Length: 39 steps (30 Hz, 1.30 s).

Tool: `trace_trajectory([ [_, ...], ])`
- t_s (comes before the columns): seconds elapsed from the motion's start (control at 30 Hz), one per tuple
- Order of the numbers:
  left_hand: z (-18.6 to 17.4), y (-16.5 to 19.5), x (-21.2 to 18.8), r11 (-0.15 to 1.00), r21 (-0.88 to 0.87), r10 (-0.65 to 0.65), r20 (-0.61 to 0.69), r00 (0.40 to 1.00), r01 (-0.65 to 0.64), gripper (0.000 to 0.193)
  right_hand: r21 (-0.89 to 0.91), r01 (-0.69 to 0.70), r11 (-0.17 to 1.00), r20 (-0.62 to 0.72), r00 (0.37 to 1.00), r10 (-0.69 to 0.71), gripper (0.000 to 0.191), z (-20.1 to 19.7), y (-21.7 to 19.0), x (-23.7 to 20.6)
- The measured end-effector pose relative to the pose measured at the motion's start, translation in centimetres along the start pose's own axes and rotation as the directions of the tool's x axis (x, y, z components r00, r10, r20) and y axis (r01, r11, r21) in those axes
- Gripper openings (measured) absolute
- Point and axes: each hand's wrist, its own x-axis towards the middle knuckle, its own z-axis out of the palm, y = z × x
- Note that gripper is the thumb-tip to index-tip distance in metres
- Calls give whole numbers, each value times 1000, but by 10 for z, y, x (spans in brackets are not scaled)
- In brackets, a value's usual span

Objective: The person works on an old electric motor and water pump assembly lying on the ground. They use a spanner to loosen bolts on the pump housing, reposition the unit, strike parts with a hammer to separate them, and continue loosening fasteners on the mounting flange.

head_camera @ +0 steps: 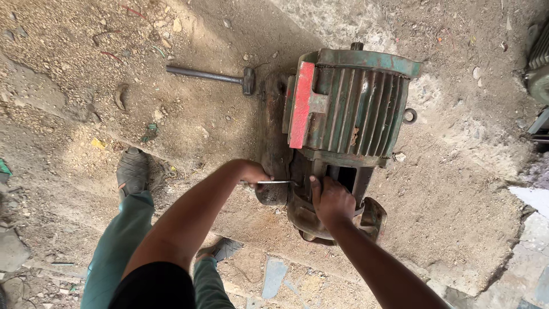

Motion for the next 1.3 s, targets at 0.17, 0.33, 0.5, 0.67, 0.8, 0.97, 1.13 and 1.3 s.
trace_trajectory([
  [0.17, 62, 41, -6, 800, -600, 140, 159, 977, -17, 44, -11, -5, 1000, 47, 999, 6, 52, 2, 1, 0],
  [0.33, 119, 78, -5, 569, -803, 160, -101, 982, -175, 33, -60, -20, 998, 98, 995, 26, 56, 2, 1, 3],
  [0.5, 139, 73, -13, 390, -884, 45, -262, 964, -259, 23, -66, -45, 997, 145, 988, 55, 58, 3, 2, 3],
  [0.67, 109, 65, -35, 509, -720, 108, -490, 865, -472, 30, -34, -3, 999, 82, 997, 5, 56, 3, 1, 0],
  [0.8, 51, 32, -57, 710, -618, 103, -383, 918, -338, 34, -32, 2, 999, 44, 999, -1, 53, -1, -1, 0],
  [0.97, 26, -18, -43, 980, 20, 194, -347, 918, -200, 25, -53, -4, 999, 75, 997, 8, 53, -5, -3, 1],
  [1.13, 12, -45, -8, 935, -106, 276, -387, 880, -340, 33, -30, 12, 999, 26, 1000, -12, 52, -4, -3, -1],
  [1.3, 15, -37, -1, 976, -162, 47, -486, 873, -143, 47, -41, -44, 998, 159, 986, 50, 55, -6, -3, 0],
])
